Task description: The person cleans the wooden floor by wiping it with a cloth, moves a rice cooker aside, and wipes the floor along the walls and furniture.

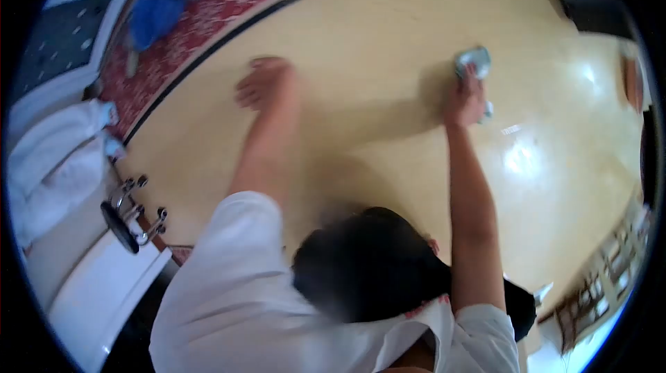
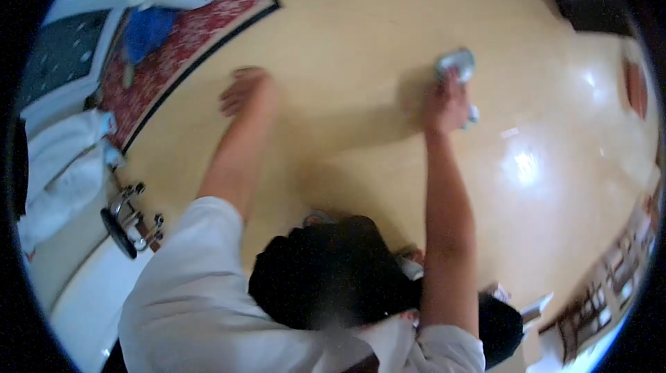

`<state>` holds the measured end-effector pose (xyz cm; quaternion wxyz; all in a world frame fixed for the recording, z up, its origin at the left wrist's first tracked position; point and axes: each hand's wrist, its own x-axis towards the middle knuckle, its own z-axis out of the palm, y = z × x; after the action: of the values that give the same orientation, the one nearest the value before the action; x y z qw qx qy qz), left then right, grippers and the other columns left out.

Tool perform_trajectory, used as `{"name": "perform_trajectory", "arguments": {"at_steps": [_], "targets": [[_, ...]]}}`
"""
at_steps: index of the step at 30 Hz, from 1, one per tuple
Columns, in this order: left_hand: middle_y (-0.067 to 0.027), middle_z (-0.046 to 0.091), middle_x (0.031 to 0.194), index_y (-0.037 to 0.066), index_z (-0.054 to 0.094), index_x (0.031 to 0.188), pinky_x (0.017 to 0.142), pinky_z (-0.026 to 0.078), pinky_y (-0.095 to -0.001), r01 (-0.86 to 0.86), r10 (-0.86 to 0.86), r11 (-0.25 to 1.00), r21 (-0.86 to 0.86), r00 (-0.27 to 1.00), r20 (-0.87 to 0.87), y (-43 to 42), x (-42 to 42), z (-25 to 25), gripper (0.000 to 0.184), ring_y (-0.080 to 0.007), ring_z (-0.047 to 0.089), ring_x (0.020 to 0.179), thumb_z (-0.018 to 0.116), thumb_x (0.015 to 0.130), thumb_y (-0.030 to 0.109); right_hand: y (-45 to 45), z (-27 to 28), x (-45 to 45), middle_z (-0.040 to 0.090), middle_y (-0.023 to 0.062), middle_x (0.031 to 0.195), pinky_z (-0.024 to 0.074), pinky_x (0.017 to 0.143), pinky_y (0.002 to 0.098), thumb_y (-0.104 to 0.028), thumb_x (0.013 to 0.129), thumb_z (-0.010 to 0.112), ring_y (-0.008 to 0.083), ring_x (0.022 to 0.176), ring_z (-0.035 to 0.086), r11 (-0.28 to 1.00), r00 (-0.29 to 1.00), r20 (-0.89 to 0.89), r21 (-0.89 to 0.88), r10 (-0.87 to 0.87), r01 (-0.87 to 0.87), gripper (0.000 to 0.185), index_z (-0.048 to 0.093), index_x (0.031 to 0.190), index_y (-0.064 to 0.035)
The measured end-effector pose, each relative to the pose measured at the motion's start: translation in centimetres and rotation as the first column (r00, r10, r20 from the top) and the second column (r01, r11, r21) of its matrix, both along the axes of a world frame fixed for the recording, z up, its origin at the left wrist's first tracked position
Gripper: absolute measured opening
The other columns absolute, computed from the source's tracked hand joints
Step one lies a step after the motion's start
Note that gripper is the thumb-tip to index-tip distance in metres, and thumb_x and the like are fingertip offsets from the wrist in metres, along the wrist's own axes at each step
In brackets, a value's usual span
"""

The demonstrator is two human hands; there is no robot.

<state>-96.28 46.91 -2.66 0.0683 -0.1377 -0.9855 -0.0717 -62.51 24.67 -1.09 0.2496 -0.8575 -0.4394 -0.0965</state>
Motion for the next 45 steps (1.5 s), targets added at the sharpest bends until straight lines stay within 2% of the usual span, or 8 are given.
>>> {"name": "perform_trajectory", "arguments": {"at_steps": [15,19,26,28,29,33,41,45], "targets": [[-0.0262,0.015,0.157,0.000,0.023,0.150,0.115,0.016,-0.0560,0.032,-0.035,0.999,0.040,0.995,0.090,-0.7,0.8,3.8,0.076,-0.0406,0.015,0.146,0.043,0.095,0.048,-11.8,23.7,22.5,0.069,0.0191,0.096,0.0494,0.073,0.0439,-0.021,0.093,0.052,0.0350,0.082,0.064,0.475,0.976,-0.209,-0.854,0.063,-0.214,0.034,0.065,0.121,-0.0076],[-0.0256,0.009,0.158,0.001,0.017,0.151,0.115,0.012,-0.0569,0.043,-0.054,0.997,0.063,0.982,0.181,-1.1,0.6,3.8,0.078,-0.0398,0.009,0.147,0.044,0.096,0.048,-24.2,25.3,31.0,0.050,0.0032,0.048,0.0394,0.050,0.0340,-0.053,0.094,0.052,0.0147,0.047,0.046,0.553,0.992,-0.127,-0.826,0.007,-0.110,0.053,0.072,0.076,-0.0072],[-0.0211,0.005,0.160,0.001,0.006,0.153,0.120,0.012,-0.0461,0.279,-0.212,0.959,-0.043,0.812,0.544,-5.1,-2.9,4.5,0.069,-0.0333,0.008,0.148,0.032,0.101,0.039,-48.3,23.2,38.0,0.062,0.0061,0.080,0.0461,0.063,0.0338,-0.039,0.093,0.056,0.0178,0.073,0.055,0.847,0.643,-0.663,-0.530,-0.384,-0.041,0.038,0.070,0.106,-0.0061],[-0.0209,0.015,0.158,-0.006,0.021,0.148,0.120,0.010,-0.0463,0.590,-0.524,0.290,-0.754,0.757,0.390,-8.2,-6.3,-0.2,0.061,-0.0365,0.018,0.146,0.031,0.102,0.032,-57.8,19.8,36.6,0.064,0.0077,0.092,0.0478,0.069,0.0338,-0.032,0.096,0.052,0.0195,0.085,0.060,0.955,0.410,-0.863,-0.267,-0.296,0.128,0.035,0.068,0.110,-0.0032],[-0.0213,0.018,0.157,-0.007,0.026,0.147,0.121,0.006,-0.0465,0.851,-0.797,0.441,-0.285,0.517,0.312,-11.7,-9.1,-0.9,0.061,-0.0371,0.019,0.145,0.034,0.101,0.033,-56.6,21.3,31.9,0.061,0.0003,0.090,0.0479,0.068,0.0309,-0.028,0.097,0.052,0.0144,0.079,0.056,0.864,0.429,-0.751,-0.414,-0.502,0.285,0.033,0.065,0.111,-0.0009],[-0.0202,0.029,0.154,0.003,0.042,0.142,0.117,0.019,-0.0481,0.696,-0.873,-0.290,-0.657,0.090,0.480,-13.3,-14.1,3.5,0.057,-0.0376,0.027,0.142,0.049,0.096,0.035,-54.7,20.7,22.9,0.057,-0.0029,0.080,0.0429,0.062,0.0249,-0.028,0.099,0.051,0.0080,0.070,0.051,0.732,0.362,-0.747,-0.237,-0.557,0.639,0.035,0.066,0.114,-0.0001],[-0.0235,0.055,0.131,0.002,0.045,0.139,0.102,0.042,-0.0444,0.736,-0.468,-0.571,-0.364,0.073,0.881,-9.7,-1.8,17.2,0.053,-0.0393,0.053,0.120,0.051,0.095,0.032,-61.6,8.7,27.0,0.068,0.0082,0.090,0.0481,0.079,0.0314,-0.029,0.095,0.052,0.0171,0.084,0.062,0.341,0.212,-0.613,-0.101,-0.761,0.935,0.037,0.068,0.112,0.0008],[-0.0224,0.062,0.119,0.001,0.049,0.133,0.098,0.044,-0.0484,0.577,-0.584,-0.714,-0.397,-0.179,0.792,-12.3,15.1,20.1,0.048,-0.0397,0.056,0.112,0.054,0.093,0.028,-52.7,3.2,29.7,0.054,0.0165,0.136,0.0427,0.100,0.0454,-0.041,0.091,0.053,0.0352,0.120,0.053,0.083,0.091,0.014,-0.276,-0.996,0.957,0.054,0.056,0.130,-0.0040]]}}
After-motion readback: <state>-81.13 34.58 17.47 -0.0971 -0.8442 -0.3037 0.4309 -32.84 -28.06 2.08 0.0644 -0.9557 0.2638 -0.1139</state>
